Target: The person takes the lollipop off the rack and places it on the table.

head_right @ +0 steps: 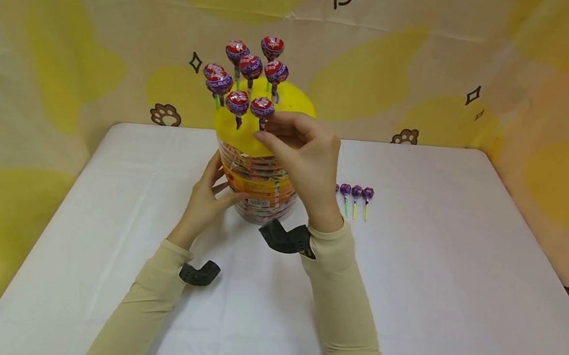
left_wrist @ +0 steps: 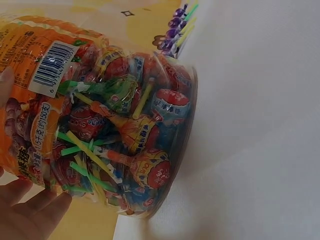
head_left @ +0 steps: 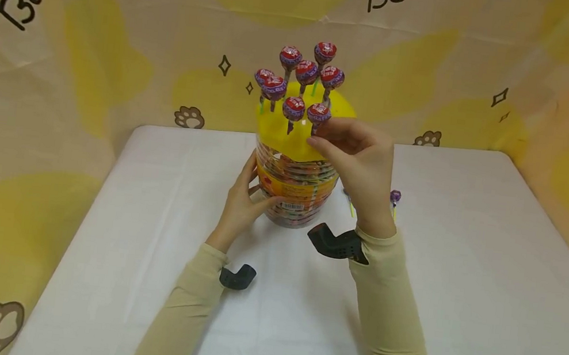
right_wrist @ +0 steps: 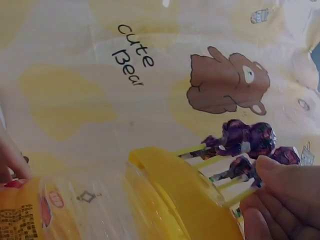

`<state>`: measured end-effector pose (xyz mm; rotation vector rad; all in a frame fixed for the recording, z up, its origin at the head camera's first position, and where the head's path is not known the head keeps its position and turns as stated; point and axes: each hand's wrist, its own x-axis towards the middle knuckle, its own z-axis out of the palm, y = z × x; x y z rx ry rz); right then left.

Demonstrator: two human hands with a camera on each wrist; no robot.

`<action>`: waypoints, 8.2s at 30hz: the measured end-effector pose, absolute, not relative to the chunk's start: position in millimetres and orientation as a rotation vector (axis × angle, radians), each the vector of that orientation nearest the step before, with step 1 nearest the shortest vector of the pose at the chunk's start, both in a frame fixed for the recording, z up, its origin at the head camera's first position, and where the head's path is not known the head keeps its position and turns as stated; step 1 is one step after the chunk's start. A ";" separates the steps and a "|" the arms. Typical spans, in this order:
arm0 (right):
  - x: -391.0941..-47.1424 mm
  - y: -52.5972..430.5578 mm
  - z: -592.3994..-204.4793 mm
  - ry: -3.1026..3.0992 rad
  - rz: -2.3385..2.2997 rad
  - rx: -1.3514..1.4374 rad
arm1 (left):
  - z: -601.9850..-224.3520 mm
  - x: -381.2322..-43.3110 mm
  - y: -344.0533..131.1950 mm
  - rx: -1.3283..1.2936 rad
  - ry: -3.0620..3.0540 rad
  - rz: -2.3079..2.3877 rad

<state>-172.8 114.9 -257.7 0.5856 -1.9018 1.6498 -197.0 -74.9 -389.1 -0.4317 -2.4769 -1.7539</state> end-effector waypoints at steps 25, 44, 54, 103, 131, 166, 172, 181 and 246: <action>-169.7 115.0 -255.9 -1.758 1.702 0.507 | -390.3 -199.8 -74.9 -0.421 -2.502 -1.764; -157.9 159.6 -280.0 -1.633 1.957 0.298 | -390.5 -199.8 -73.9 -0.413 -2.491 -1.764; -159.1 184.5 -304.0 -1.660 1.969 0.222 | -390.6 -198.8 -73.3 -0.427 -2.482 -1.741; -178.0 257.9 -332.0 -1.797 2.037 -0.104 | -388.0 -199.7 -74.2 -0.409 -2.489 -1.773; -194.8 312.3 -422.3 -2.197 2.079 -0.580 | -389.3 -197.8 -74.7 -0.430 -2.477 -1.768; -192.7 285.0 -378.4 -2.331 1.524 -0.562 | -391.2 -200.0 -73.7 -0.427 -2.479 -1.766; -189.6 244.9 -351.0 -2.047 1.708 -0.322 | -390.3 -198.5 -73.7 -0.438 -2.467 -1.775; -183.0 181.9 -309.6 -1.817 1.736 0.160 | -390.1 -197.9 -73.5 -0.440 -2.464 -1.769; -203.6 116.2 -245.1 -1.687 1.687 0.375 | -390.9 -199.6 -74.6 -0.433 -2.472 -1.768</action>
